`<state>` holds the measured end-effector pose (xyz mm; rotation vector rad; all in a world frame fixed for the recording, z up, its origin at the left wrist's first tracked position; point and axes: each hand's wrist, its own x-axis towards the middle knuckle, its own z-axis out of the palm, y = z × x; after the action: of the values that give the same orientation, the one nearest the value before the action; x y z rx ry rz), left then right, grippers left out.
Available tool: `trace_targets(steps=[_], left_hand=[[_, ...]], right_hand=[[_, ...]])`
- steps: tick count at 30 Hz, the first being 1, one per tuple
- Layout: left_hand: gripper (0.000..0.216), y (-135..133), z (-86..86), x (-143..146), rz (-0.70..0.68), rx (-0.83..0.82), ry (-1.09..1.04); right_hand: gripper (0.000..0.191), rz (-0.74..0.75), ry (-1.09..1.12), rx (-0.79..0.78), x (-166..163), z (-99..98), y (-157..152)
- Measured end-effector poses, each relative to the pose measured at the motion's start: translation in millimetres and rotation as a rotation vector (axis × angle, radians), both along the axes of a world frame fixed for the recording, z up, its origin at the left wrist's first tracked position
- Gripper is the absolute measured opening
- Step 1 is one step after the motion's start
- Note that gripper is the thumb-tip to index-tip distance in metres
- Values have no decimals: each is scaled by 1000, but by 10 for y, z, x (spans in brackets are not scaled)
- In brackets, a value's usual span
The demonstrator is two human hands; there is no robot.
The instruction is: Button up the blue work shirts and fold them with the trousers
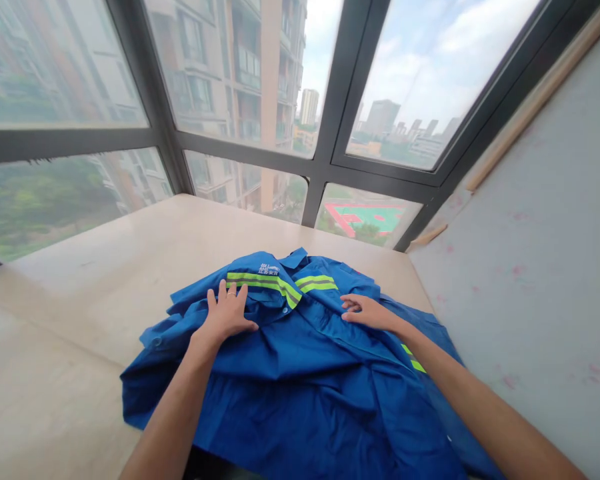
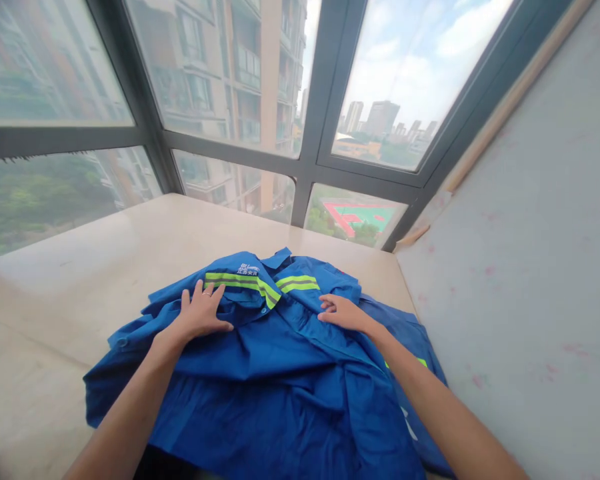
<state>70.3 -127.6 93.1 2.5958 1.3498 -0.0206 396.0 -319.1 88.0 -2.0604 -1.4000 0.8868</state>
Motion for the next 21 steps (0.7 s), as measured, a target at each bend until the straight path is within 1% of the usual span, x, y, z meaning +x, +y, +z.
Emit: trace_targets(steps=[1, 2, 3, 6, 7, 8, 11, 13, 14, 15, 16, 18, 19, 20, 21], left_hand=[[106, 1, -17, -54, -8, -39, 66], [104, 11, -18, -94, -13, -78, 110], [96, 29, -7, -118, -10, -106, 133], [52, 87, 73, -98, 31, -103, 97], [42, 90, 101, -61, 52, -81, 50], [37, 76, 123, -8, 74, -60, -24], [42, -83, 128, 210, 174, -51, -346], [47, -262, 85, 361, 230, -119, -533], [51, -353, 58, 422, 229, -182, -578], [54, -433, 34, 467, 166, -265, -581], [57, -495, 17, 494, 66, -340, -556], [60, -547, 12, 495, -136, -427, -458], [60, -537, 23, 474, -186, -418, -416], [60, -510, 39, 443, -193, -375, -384], [61, -476, 57, 409, -172, -311, -357]], right_hand=[[63, 17, -68, -19, -25, -2, -70], [63, 31, -134, -43, -56, 0, -127], [62, 44, -187, -72, -92, 4, -169], [47, 81, -242, -191, -228, 13, -191], [40, 92, -248, -224, -283, 14, -166], [36, 102, -256, -247, -343, 16, -126], [25, 129, -296, -257, -537, 24, 42], [23, 153, -329, -230, -668, 35, 154], [23, 165, -355, -217, -727, 42, 196], [23, 176, -388, -209, -779, 48, 225], [25, 185, -425, -210, -821, 56, 239], [35, 199, -501, -247, -866, 74, 218], [40, 201, -534, -283, -870, 85, 189], [43, 201, -562, -325, -863, 97, 152], [46, 198, -584, -368, -851, 109, 113]])
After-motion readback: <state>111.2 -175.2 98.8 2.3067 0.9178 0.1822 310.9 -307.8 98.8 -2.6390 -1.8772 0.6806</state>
